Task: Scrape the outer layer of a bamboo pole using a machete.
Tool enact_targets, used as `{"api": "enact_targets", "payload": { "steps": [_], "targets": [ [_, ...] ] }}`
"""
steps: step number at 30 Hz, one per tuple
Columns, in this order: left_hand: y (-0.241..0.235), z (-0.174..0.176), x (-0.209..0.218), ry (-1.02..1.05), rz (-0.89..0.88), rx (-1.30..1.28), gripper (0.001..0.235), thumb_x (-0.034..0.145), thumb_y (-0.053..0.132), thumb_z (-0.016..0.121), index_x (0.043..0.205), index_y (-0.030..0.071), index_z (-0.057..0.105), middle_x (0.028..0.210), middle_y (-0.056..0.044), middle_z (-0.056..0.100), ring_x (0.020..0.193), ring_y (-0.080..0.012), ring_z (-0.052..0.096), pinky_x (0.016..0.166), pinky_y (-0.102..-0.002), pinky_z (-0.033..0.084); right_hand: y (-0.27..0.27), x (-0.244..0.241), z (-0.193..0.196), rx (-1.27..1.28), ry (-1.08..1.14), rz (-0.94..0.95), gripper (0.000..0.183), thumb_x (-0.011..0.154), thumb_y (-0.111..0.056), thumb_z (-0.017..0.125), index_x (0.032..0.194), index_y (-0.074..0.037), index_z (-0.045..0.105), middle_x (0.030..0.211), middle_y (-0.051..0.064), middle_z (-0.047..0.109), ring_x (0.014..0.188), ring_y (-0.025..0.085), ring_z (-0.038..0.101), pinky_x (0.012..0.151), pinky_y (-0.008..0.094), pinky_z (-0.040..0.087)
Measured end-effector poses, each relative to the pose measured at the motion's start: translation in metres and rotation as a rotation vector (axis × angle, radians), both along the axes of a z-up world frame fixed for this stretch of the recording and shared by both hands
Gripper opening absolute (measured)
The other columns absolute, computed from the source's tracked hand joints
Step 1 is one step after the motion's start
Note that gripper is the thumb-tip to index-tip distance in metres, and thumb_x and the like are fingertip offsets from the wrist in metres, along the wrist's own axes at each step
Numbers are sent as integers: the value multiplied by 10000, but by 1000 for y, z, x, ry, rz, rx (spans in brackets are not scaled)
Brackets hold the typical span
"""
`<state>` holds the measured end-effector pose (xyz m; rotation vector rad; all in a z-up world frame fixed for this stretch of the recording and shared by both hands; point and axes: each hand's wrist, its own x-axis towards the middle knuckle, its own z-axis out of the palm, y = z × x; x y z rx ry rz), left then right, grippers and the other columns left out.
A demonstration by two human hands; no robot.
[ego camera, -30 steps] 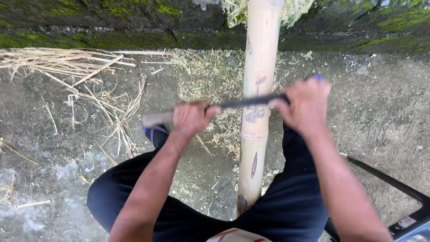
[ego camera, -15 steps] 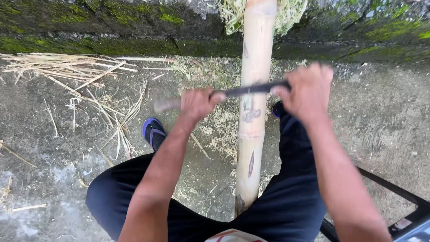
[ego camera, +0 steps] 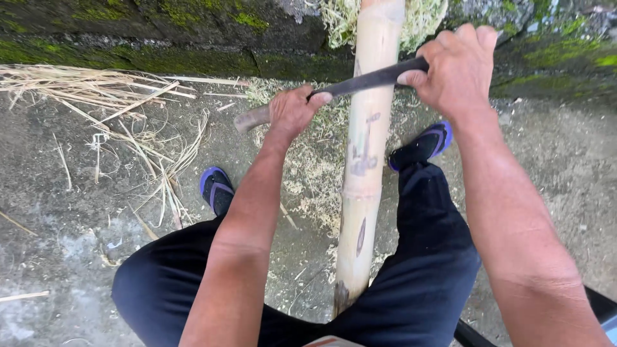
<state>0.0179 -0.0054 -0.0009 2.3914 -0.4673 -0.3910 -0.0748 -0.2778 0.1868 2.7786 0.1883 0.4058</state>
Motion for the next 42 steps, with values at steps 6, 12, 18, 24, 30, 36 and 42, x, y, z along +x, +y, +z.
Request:
{"api": "enact_targets", "payload": {
  "steps": [6, 12, 18, 24, 30, 36, 42],
  "targets": [
    [11, -7, -24, 79, -12, 3, 832, 718, 971, 225, 758, 247, 634, 583, 68, 464, 502, -88, 447, 450, -360, 408, 19, -14, 3, -59, 159, -122, 470, 887, -695, 691, 928, -237, 788, 793, -38, 587, 887, 174, 435, 893, 366, 309],
    [54, -22, -105, 170, -67, 8, 894, 731, 967, 164, 757, 191, 608, 572, 38, 437, 469, -96, 416, 440, -396, 439, 72, -83, 14, 47, 420, -251, 483, 866, -678, 628, 967, -232, 786, 762, -38, 584, 833, 179, 441, 829, 357, 320],
    [98, -30, -191, 154, -129, 127, 938, 741, 949, 139, 757, 161, 648, 568, -3, 521, 475, -164, 489, 524, -413, 479, 95, -169, -11, 90, 175, -55, 378, 838, -561, 688, 927, -201, 765, 856, -42, 603, 931, 172, 517, 954, 389, 362],
    [68, 5, -124, 48, -137, 219, 878, 817, 912, 226, 878, 156, 668, 621, -51, 598, 528, -206, 586, 557, -452, 500, 68, -109, 11, 271, 500, -294, 436, 882, -622, 668, 872, -197, 761, 826, 14, 642, 885, 218, 533, 867, 420, 370],
    [66, 13, -170, 317, -158, 383, 822, 904, 822, 245, 918, 147, 714, 672, -21, 527, 518, -141, 425, 432, -391, 394, 84, -154, 14, 150, 286, -144, 435, 837, -616, 688, 863, -190, 773, 770, 15, 620, 865, 221, 525, 833, 419, 364],
    [60, 36, -161, 448, 57, 42, 551, 873, 723, 445, 920, 203, 622, 584, 3, 461, 408, -85, 381, 313, -335, 383, 75, -128, 1, 253, 267, -98, 405, 867, -529, 746, 935, -130, 772, 859, 7, 635, 924, 221, 503, 872, 414, 347],
    [74, -33, -205, 231, -164, 39, 671, 905, 832, 409, 802, 224, 675, 521, 34, 415, 420, -65, 366, 577, -184, 367, 87, -179, 5, 175, 176, -69, 462, 681, -532, 760, 899, -124, 774, 889, -1, 663, 1026, 195, 545, 890, 423, 341]
  ]
}}
